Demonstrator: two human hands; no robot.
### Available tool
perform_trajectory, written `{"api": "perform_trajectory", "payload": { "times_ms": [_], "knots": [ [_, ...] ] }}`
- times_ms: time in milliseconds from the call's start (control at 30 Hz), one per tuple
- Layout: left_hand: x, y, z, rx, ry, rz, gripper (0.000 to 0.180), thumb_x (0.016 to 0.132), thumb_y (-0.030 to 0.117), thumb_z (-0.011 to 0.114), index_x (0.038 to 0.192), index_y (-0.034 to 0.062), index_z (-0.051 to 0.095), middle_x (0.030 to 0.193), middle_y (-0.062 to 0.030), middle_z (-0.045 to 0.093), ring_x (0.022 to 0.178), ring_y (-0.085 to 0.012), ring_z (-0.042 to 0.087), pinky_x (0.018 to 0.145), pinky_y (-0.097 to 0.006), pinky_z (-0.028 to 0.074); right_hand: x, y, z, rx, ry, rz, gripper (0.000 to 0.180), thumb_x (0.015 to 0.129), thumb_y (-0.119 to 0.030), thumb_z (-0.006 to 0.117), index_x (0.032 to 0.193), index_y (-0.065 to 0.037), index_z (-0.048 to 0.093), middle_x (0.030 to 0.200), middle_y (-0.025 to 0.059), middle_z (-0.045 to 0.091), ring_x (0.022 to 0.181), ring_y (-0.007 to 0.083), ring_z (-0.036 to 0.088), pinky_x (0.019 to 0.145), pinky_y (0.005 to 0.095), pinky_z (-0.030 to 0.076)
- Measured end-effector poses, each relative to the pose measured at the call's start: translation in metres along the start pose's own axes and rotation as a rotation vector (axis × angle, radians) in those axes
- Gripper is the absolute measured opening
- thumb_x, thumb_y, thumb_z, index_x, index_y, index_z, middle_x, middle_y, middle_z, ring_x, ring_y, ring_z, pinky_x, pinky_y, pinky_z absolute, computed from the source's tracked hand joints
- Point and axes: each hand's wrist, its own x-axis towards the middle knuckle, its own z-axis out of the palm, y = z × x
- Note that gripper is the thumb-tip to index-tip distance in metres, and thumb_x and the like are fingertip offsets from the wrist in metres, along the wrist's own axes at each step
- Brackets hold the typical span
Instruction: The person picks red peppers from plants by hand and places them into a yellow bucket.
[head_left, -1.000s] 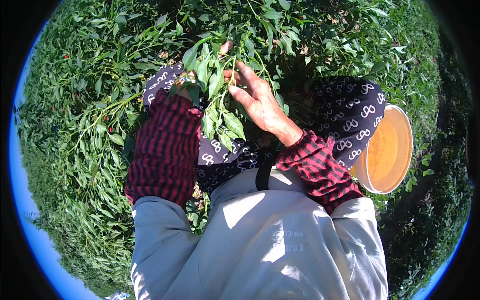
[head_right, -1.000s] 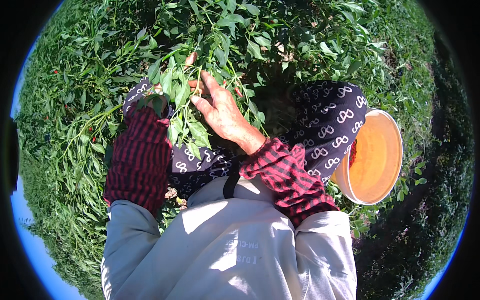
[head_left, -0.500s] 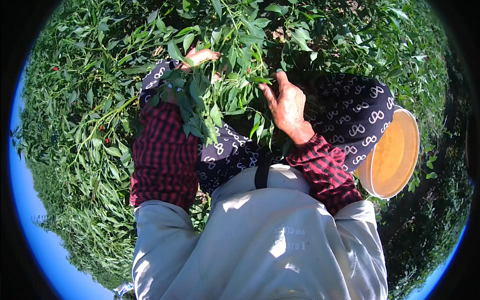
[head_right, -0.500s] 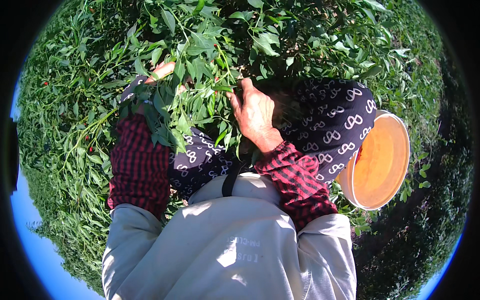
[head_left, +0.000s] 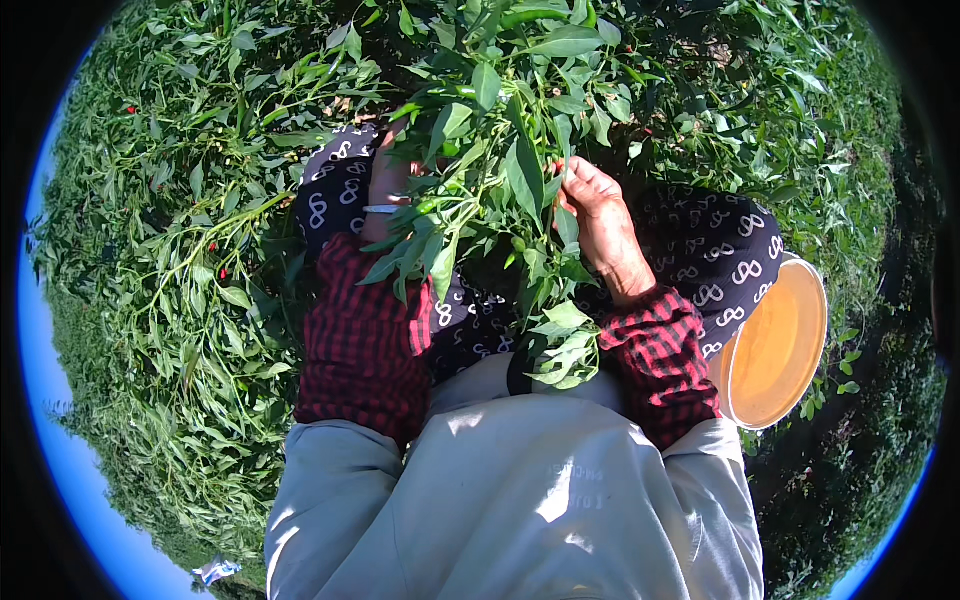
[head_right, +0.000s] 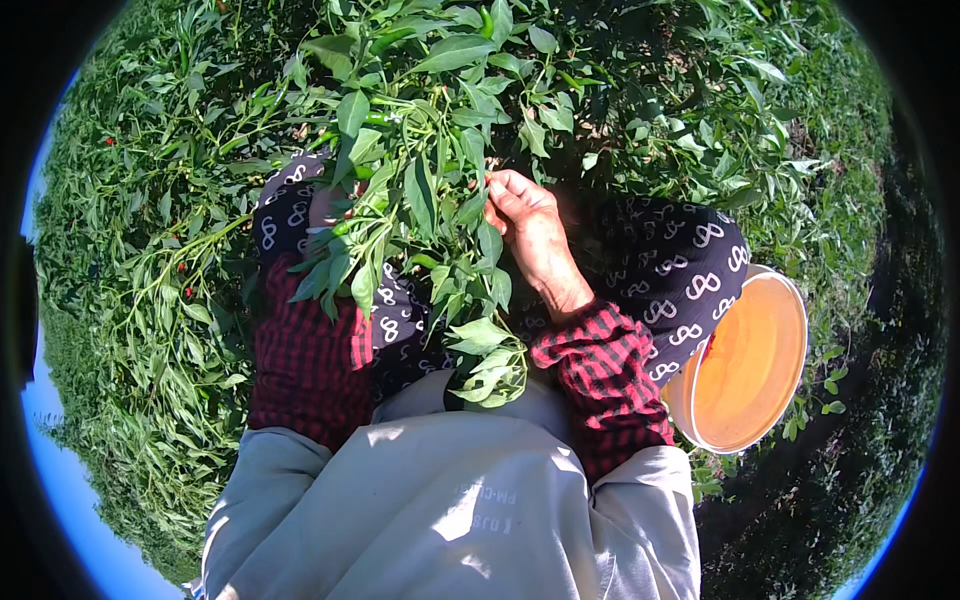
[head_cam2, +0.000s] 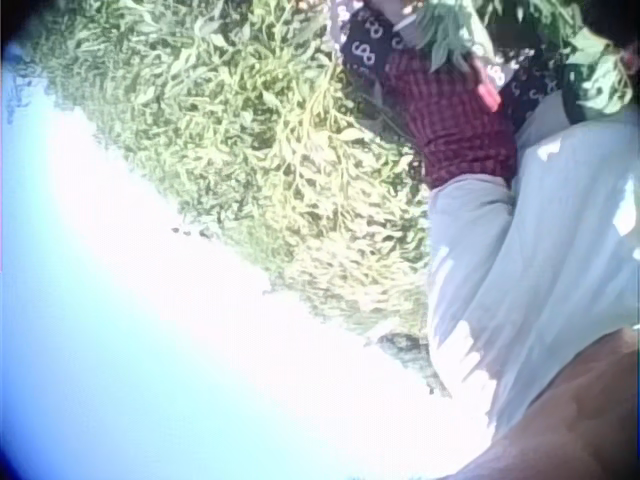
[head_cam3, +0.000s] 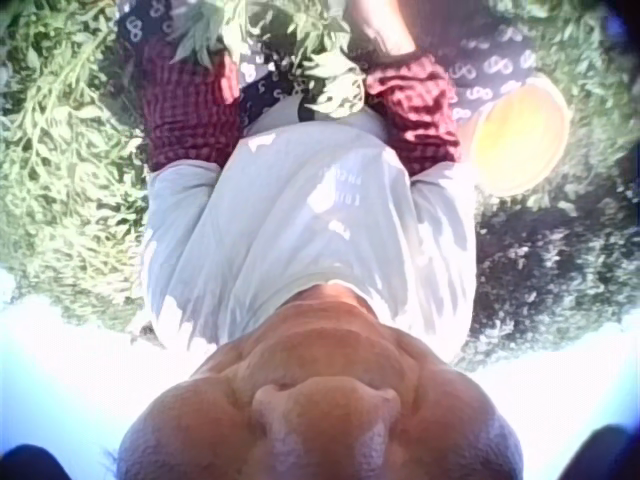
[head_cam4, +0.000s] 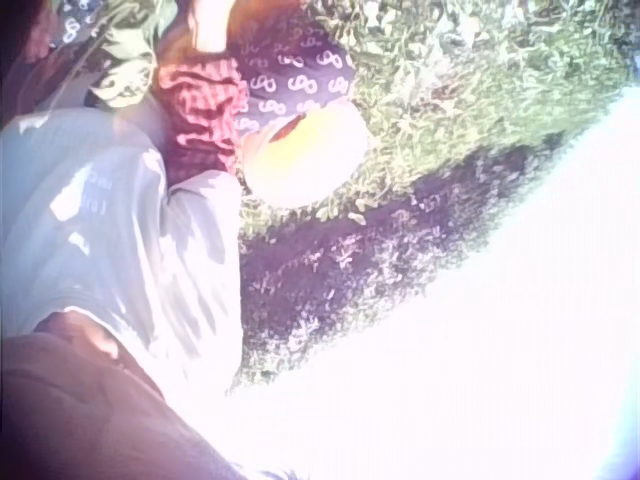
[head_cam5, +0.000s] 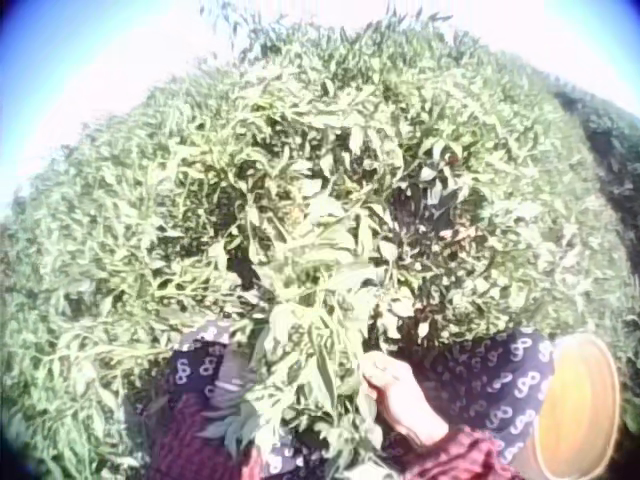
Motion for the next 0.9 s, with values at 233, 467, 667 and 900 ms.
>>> {"api": "perform_trajectory", "payload": {
  "times_ms": [233, 467, 667, 900],
  "knots": [
    [-0.02, -0.032, 0.008, 0.279, 0.117, -0.056, 0.042, 0.085, 0.028, 0.049, 0.117, 0.0007, 0.049, 0.105, -0.008, 0.057, 0.097, -0.0185, 0.054, 0.086, -0.029, 0.043, -0.002, 0.032, 0.005, -0.423, 0.053, -0.264, 0.017, 0.087, -0.005, 0.045, 0.094, 0.003, 0.058, 0.07, -0.0014, 0.054, 0.057, 0.0084, 0.044, 0.056, 0.0238, 0.041],
    [-0.024, -0.073, 0.006, 0.287, 0.113, -0.124, 0.039, 0.082, 0.012, 0.051, 0.119, -0.0002, 0.047, 0.108, -0.0076, 0.054, 0.1, -0.017, 0.053, 0.087, -0.029, 0.043, -0.026, 0.019, 0.004, -0.421, 0.319, 0.22, 0.027, 0.089, -0.027, 0.051, 0.103, -0.005, 0.057, 0.09, 0.0051, 0.059, 0.074, 0.0161, 0.055, 0.061, 0.0284, 0.046],
    [-0.028, -0.106, -0.002, 0.35, 0.395, 0.15, 0.041, 0.08, -0.001, 0.052, 0.12, -0.0009, 0.045, 0.111, -0.0074, 0.052, 0.102, -0.0156, 0.052, 0.088, -0.029, 0.043, 0.005, 0.035, -0.077, -1.465, 0.212, -0.58, 0.024, 0.085, -0.024, 0.053, 0.096, -0.004, 0.059, 0.089, 0.01, 0.058, 0.074, 0.0233, 0.056, 0.061, 0.0324, 0.044],
    [-0.041, -0.096, 0.004, 1.681, 0.337, 0.271, 0.035, 0.077, 0.01, 0.057, 0.109, -0.0012, 0.048, 0.097, -0.0167, 0.056, 0.09, -0.0318, 0.056, 0.076, -0.037, 0.045, -0.04, -0.059, 0.047, -0.888, 0.269, -0.402, 0.014, 0.09, -0.009, 0.047, 0.088, 0.002, 0.055, 0.054, -0.0028, 0.043, 0.05, 0.0036, 0.037, 0.045, 0.0213, 0.031]
  ]
}}
